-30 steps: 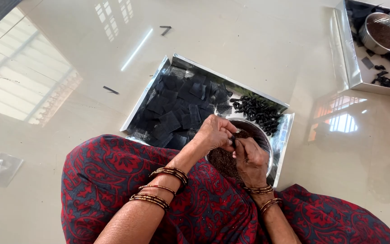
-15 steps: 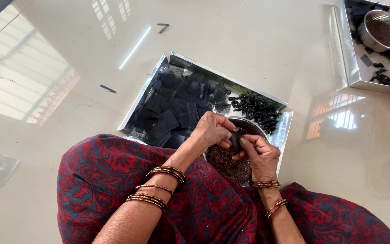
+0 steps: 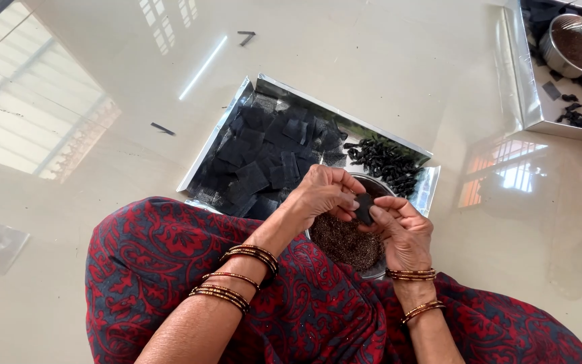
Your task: The person fills small plastic packets with seeds or beads from a bowl and places them in a tray.
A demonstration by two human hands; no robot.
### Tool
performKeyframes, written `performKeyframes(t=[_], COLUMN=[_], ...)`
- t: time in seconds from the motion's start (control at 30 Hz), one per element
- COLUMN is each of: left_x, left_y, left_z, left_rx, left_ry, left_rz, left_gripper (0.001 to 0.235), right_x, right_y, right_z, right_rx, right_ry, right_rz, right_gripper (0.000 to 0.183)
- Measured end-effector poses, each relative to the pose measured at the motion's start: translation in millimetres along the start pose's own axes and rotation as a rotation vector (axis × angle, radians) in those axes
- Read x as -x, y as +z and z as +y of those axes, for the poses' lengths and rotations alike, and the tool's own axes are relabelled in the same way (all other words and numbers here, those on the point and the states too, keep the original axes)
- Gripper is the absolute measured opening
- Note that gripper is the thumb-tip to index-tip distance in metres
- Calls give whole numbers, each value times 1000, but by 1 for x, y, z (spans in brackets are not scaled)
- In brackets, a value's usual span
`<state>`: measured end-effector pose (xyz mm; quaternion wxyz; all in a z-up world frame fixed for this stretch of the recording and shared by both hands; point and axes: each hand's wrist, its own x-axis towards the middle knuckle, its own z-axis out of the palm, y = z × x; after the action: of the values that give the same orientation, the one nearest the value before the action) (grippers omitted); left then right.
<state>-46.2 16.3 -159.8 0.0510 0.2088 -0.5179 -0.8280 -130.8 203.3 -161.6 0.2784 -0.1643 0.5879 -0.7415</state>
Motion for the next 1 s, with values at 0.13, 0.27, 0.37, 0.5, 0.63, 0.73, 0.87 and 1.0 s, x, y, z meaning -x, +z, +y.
performKeyframes(t=[0.13,0.27,0.37,0.5,0.63,0.73,0.87,1.0], left_x=[2,3,4,5,17,25,28,23], left_y=[-1,0,1,0,8,23,34,30], left_z=[3,6,8,6,17,15,1,-5], left_rx=[77,22,-47,-60,-207,-293,-411,-320], left_ry=[0,31,29,28,175,232,246,191], left_rz=[-86,-92,-27,11,125,156,165,128], left_gripper=[19,16,13,10,7,11,18,19], right_x=[2,-2,-4,-5,-4,-1,6,3], right_y=[1,-16,-22,-29,-17,-7,9,1], right_z=[-9,4,0,7,5,0,-7,3], right_rx=[-10,86,-26,-88,-16,83,366,184], right_ry=[80,110,158,168,100,-20,-122,26], right_rz=[-42,-82,-114,-128,43,164,111,27], right_gripper=[19,14,16,16,13,12,15,16])
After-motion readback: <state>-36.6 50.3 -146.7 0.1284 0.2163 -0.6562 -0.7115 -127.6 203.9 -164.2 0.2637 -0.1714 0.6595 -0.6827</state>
